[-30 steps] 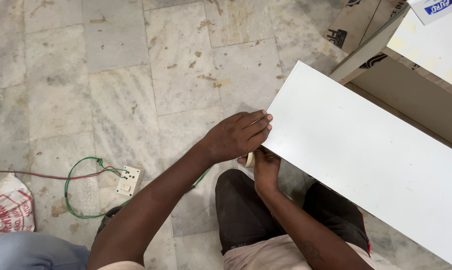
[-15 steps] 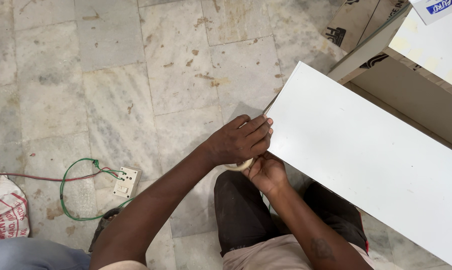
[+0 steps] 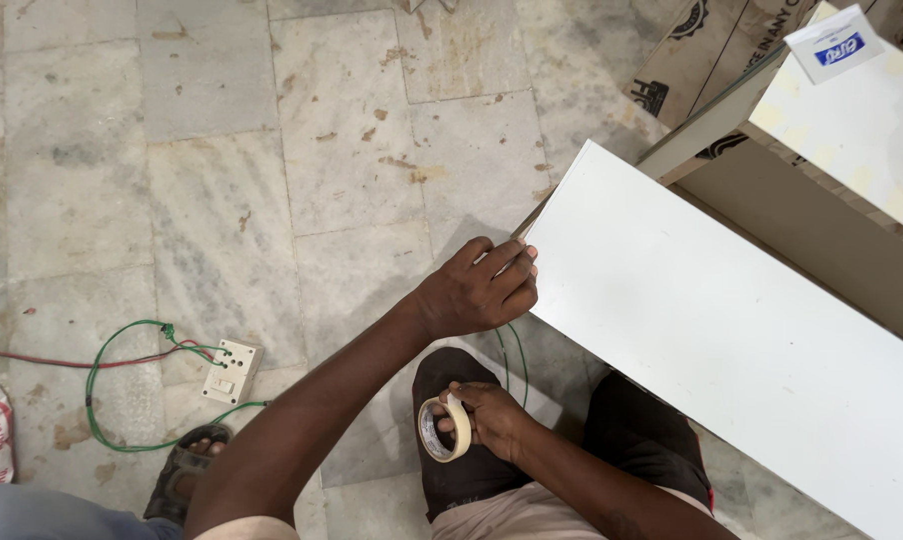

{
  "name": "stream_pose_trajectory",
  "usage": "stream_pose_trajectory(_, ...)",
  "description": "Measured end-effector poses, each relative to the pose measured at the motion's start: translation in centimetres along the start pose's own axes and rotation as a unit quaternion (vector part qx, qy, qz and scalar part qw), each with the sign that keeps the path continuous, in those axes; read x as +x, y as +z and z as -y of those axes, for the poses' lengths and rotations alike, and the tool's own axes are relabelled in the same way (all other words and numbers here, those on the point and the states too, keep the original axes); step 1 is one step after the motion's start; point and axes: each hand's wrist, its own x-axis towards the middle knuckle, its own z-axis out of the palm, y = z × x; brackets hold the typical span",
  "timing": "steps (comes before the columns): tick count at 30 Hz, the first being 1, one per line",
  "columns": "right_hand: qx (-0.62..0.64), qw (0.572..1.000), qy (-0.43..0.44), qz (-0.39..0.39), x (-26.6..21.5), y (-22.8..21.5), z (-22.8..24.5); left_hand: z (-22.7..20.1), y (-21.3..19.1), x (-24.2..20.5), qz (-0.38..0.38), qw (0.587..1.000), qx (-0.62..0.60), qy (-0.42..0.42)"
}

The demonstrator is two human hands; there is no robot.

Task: The person applies masking tape along the edges of a white rectangular board. They smooth the tape down with their fingers as they work along the length of the board.

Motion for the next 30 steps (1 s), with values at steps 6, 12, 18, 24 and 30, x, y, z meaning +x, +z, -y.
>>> stream_pose_trajectory(6,0.003,1.0,-0.005,0.005,-1.3,0.4,0.8,-0.3,0.8,-0.1,-0.034,0.999,0.0,-0.018)
stream_pose_trajectory(12,-0.043,0.999,-0.012,0.009,-3.1,1.3,1.3,-0.6,0.5,0.1,0.001,0.999,-0.016,-0.044)
stream_pose_trajectory(18,-0.173,0.975,-0.131,0.04,-8.0,1.8,2.9,-1.3,-4.6,-3.2,0.083,0.919,-0.167,-0.346)
stream_pose_trajectory(24,-0.261,0.936,-0.235,0.013,-13.6,1.4,3.8,-8.6,-7.8,-4.5,0.053,0.565,-0.553,-0.61)
stream_pose_trajectory(30,-0.306,0.905,-0.296,-0.017,-17.4,2.2,5.2,-12.2,-7.9,-1.3,-0.067,0.47,-0.599,-0.645)
